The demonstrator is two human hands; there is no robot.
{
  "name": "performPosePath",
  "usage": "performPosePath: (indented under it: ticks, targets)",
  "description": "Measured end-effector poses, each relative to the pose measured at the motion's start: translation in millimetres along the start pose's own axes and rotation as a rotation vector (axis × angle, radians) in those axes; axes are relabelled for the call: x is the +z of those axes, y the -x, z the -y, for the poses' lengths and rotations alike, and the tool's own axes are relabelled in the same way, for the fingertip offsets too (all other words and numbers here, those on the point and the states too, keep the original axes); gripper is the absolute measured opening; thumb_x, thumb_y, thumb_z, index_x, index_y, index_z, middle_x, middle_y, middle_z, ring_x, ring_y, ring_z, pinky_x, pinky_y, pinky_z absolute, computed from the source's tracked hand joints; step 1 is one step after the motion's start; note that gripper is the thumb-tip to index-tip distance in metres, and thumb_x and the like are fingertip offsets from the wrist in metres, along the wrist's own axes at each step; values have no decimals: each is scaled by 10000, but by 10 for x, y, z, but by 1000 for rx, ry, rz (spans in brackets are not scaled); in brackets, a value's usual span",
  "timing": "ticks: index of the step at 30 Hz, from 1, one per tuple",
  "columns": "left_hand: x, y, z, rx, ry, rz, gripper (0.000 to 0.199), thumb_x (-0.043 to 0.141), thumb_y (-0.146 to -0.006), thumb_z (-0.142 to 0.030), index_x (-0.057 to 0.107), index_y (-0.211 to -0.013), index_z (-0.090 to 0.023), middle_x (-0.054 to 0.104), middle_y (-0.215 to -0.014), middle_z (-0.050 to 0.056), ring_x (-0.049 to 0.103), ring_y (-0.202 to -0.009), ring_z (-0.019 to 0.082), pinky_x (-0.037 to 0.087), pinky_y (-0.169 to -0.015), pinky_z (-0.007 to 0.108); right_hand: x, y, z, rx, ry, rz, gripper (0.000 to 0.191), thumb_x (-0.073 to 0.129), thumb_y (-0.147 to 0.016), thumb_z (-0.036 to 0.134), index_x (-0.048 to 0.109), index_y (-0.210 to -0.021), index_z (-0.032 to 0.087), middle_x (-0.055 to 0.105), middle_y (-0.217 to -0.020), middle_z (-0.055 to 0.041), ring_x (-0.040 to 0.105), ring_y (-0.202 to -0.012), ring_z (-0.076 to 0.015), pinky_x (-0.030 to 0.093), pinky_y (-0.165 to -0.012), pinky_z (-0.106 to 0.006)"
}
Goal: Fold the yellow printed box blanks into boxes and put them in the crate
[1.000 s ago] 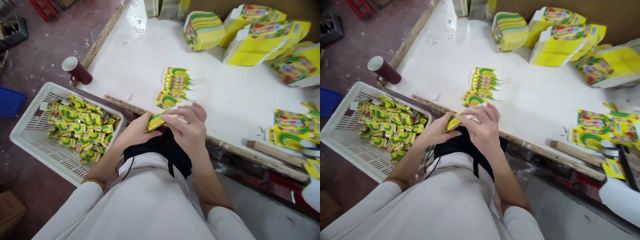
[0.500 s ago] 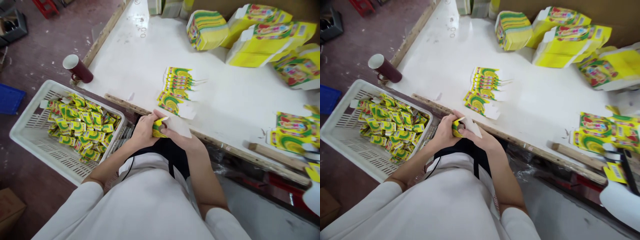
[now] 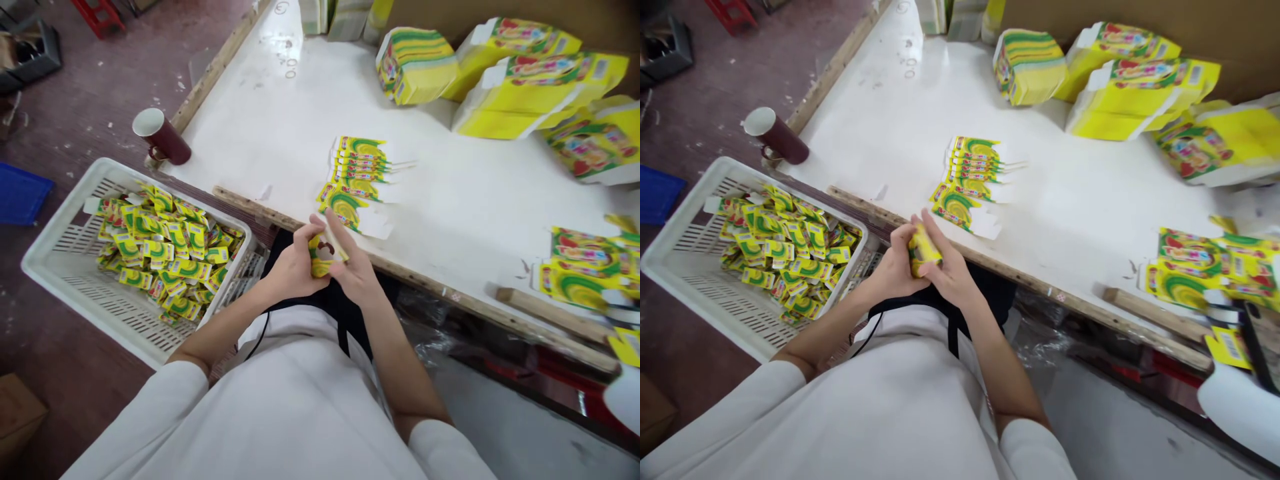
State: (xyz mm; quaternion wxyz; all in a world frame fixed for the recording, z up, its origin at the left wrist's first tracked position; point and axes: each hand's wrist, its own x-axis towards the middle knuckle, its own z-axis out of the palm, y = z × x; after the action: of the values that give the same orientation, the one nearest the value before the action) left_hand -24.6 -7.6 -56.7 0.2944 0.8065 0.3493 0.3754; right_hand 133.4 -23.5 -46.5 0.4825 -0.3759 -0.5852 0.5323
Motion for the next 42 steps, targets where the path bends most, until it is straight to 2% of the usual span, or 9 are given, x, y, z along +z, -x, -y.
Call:
performPosePath:
  ticks: [6,12,19,23,29,32,34,38,42]
  targets:
    - [-71,-72,-5,-79,-33,3,732,738,-671,-202,363,-1299,-198,522,-1202,120,598,-1100,258,547,-913,400,-122,41,76,-157,491,-58,406,461,-1018,312,592,-1402,328,597,-1463,-38,583,-1337,-221,456,-1163,-408]
    - [-264,-208,-81,-161,-168,1,534,780,-715,-298,498,-1160,-216,658,-1108,77,661,-1043,239,549,-920,375,-65,66,13,-143,575,44,764,564,-975,380,168,-1619,268,171,-1700,-79,172,-1567,-286,347,-1226,-512]
    - [-270,-202,-64,-225,-97,94,718,792,-707,-306,419,-1316,-230,701,-1166,72,704,-1058,212,553,-920,331,-325,23,66,-49,531,119,335,602,-953,380,704,-1266,322,399,-1618,-37,477,-1433,-296,439,-1169,-478]
    - [-278,-213,-56,-165,-83,156,729,767,-706,-246,402,-1336,-229,712,-1168,66,704,-1069,209,552,-929,334,-501,-25,85,-17,488,237,280,709,-876,346,763,-1150,323,566,-1495,-48,519,-1398,-296,444,-1151,-488]
    - [-285,-172,-39,-162,-177,130,689,731,-703,-173,437,-1323,-228,688,-1216,73,685,-1100,215,544,-945,337,-74,-13,-80,0,343,-7,332,701,-869,301,737,-1198,282,450,-1586,-76,435,-1460,-296,356,-1204,-495]
    - [-551,-58,24,-233,-266,106,594,759,-738,-262,504,-1273,-231,675,-1215,74,671,-1103,235,538,-954,366,-46,-54,-104,0,264,-22,561,744,-838,374,608,-1377,297,552,-1501,-85,533,-1375,-289,419,-1158,-484]
    - [-899,52,108,-340,-423,-36,531,759,-763,-292,539,-1243,-241,662,-1211,74,646,-1121,266,519,-983,427,-201,-121,-112,23,327,-140,576,728,-850,403,584,-1394,284,634,-1399,-92,632,-1229,-283,486,-1084,-481]
    - [-1651,297,293,-540,-801,-395,698,836,-701,-389,500,-1298,-257,567,-1342,69,469,-1321,384,332,-1145,621,-600,-278,-217,242,864,-384,412,724,-841,337,689,-1213,166,680,-1201,-177,630,-1105,-353,484,-1009,-566]
    - [-1749,377,344,-569,-787,-421,599,767,-767,-442,534,-1269,-213,613,-1281,92,541,-1252,349,395,-1111,561,-663,-361,-385,396,1153,-326,268,761,-783,235,719,-1024,127,631,-1128,-203,575,-1088,-371,493,-954,-520]
